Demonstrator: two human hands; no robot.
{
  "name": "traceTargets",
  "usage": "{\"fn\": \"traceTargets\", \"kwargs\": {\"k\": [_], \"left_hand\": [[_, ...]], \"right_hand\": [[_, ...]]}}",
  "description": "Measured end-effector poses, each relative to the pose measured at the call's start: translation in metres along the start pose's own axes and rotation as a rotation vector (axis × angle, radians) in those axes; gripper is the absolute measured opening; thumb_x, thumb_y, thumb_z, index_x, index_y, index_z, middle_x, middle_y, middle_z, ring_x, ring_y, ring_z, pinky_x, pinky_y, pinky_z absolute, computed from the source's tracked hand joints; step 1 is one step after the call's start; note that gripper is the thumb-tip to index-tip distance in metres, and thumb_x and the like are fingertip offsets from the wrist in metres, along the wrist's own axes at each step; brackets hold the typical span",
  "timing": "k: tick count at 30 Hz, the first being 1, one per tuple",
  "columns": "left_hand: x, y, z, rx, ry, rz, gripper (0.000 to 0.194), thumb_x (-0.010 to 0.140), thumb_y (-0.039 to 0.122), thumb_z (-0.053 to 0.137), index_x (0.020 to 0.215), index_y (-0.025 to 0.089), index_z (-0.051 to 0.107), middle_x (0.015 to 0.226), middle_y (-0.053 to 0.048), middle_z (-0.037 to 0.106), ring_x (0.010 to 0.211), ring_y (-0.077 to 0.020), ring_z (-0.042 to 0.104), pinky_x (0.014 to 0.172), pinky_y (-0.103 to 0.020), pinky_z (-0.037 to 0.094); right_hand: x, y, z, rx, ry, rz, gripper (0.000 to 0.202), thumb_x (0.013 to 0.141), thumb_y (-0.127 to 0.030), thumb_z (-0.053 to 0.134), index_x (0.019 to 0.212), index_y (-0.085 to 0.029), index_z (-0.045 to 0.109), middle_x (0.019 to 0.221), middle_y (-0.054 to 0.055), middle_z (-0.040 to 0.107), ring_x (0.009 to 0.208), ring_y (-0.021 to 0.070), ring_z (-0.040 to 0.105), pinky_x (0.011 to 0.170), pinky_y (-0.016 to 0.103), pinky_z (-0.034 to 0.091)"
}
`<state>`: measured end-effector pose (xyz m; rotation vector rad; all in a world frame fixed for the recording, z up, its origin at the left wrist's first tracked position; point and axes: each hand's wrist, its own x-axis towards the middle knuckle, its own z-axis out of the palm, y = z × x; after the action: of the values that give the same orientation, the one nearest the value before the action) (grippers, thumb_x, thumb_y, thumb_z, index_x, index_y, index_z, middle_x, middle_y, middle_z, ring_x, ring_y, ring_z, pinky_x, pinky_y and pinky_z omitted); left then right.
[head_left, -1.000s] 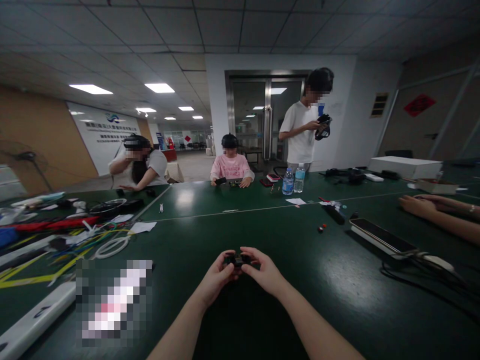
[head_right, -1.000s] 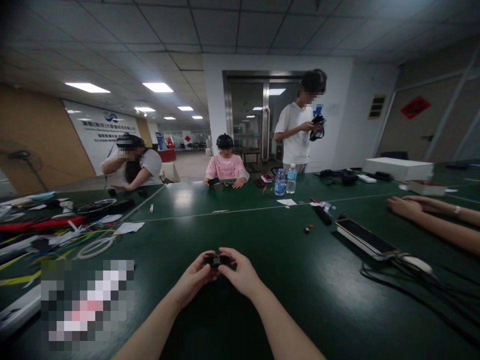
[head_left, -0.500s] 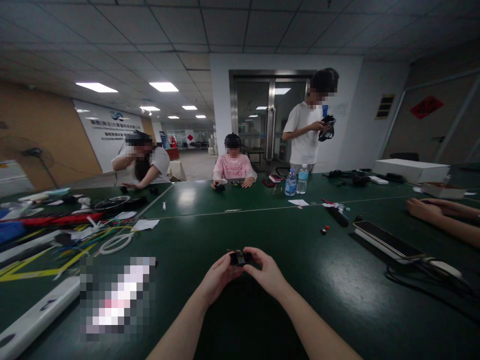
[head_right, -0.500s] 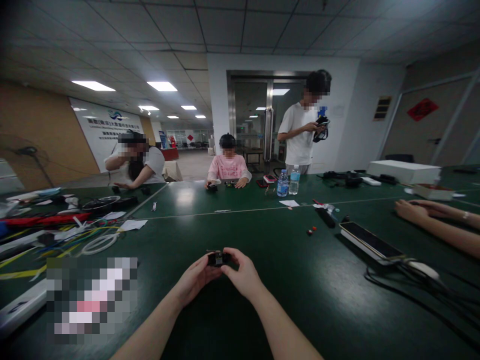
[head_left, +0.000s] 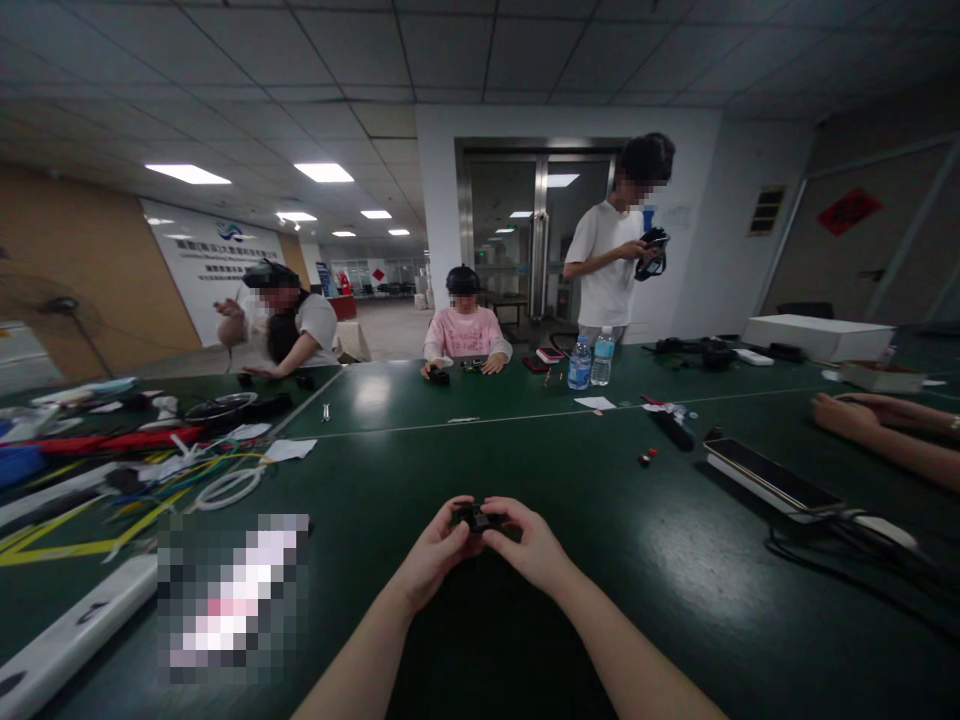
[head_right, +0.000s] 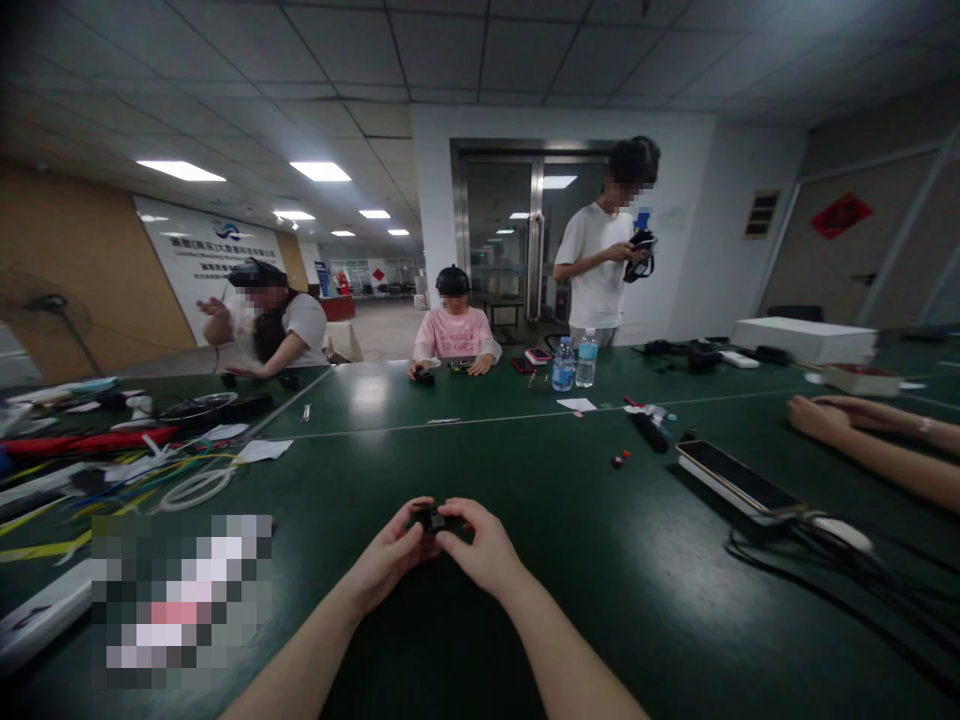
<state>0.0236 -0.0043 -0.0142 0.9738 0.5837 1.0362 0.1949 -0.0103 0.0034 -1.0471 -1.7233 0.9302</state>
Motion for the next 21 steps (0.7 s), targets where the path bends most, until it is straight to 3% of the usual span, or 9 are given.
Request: {"fn": "traceTargets", "kwargs": {"k": [10,17,21], "left_hand": [[-0.002,0.004,0.004,0.017,-0.018,-0.021,0.035,0.073,0.026,0.063,0.106,0.023,0.051,0.098,-0.006,0.059,0.087,-0.0189,0.058,0.083,-0.036,0.04],[-0.002,0.004,0.003,0.02,-0.043,-0.022,0.043,0.07,0.021,0.066,0.109,0.024,0.05,0.104,-0.006,0.057,0.089,-0.0188,0.057,0.084,-0.036,0.04],[-0.003,0.004,0.003,0.04,-0.045,-0.004,0.038,0.072,0.021,0.064,0.107,0.024,0.051,0.102,-0.006,0.057,0.089,-0.0185,0.057,0.084,-0.036,0.04]], "right_hand": [[-0.001,-0.007,-0.001,-0.067,-0.015,0.027,0.018,0.072,-0.024,0.06,0.09,-0.023,0.059,0.098,0.001,0.059,0.092,0.0187,0.055,0.081,0.034,0.044],[-0.001,-0.009,-0.002,-0.072,-0.016,0.007,0.017,0.07,-0.023,0.061,0.086,-0.023,0.06,0.098,0.001,0.057,0.093,0.0192,0.055,0.081,0.034,0.044],[-0.001,-0.011,-0.001,-0.083,-0.011,0.002,0.015,0.07,-0.021,0.06,0.086,-0.023,0.059,0.098,0.001,0.056,0.093,0.0188,0.054,0.082,0.034,0.043]]}}
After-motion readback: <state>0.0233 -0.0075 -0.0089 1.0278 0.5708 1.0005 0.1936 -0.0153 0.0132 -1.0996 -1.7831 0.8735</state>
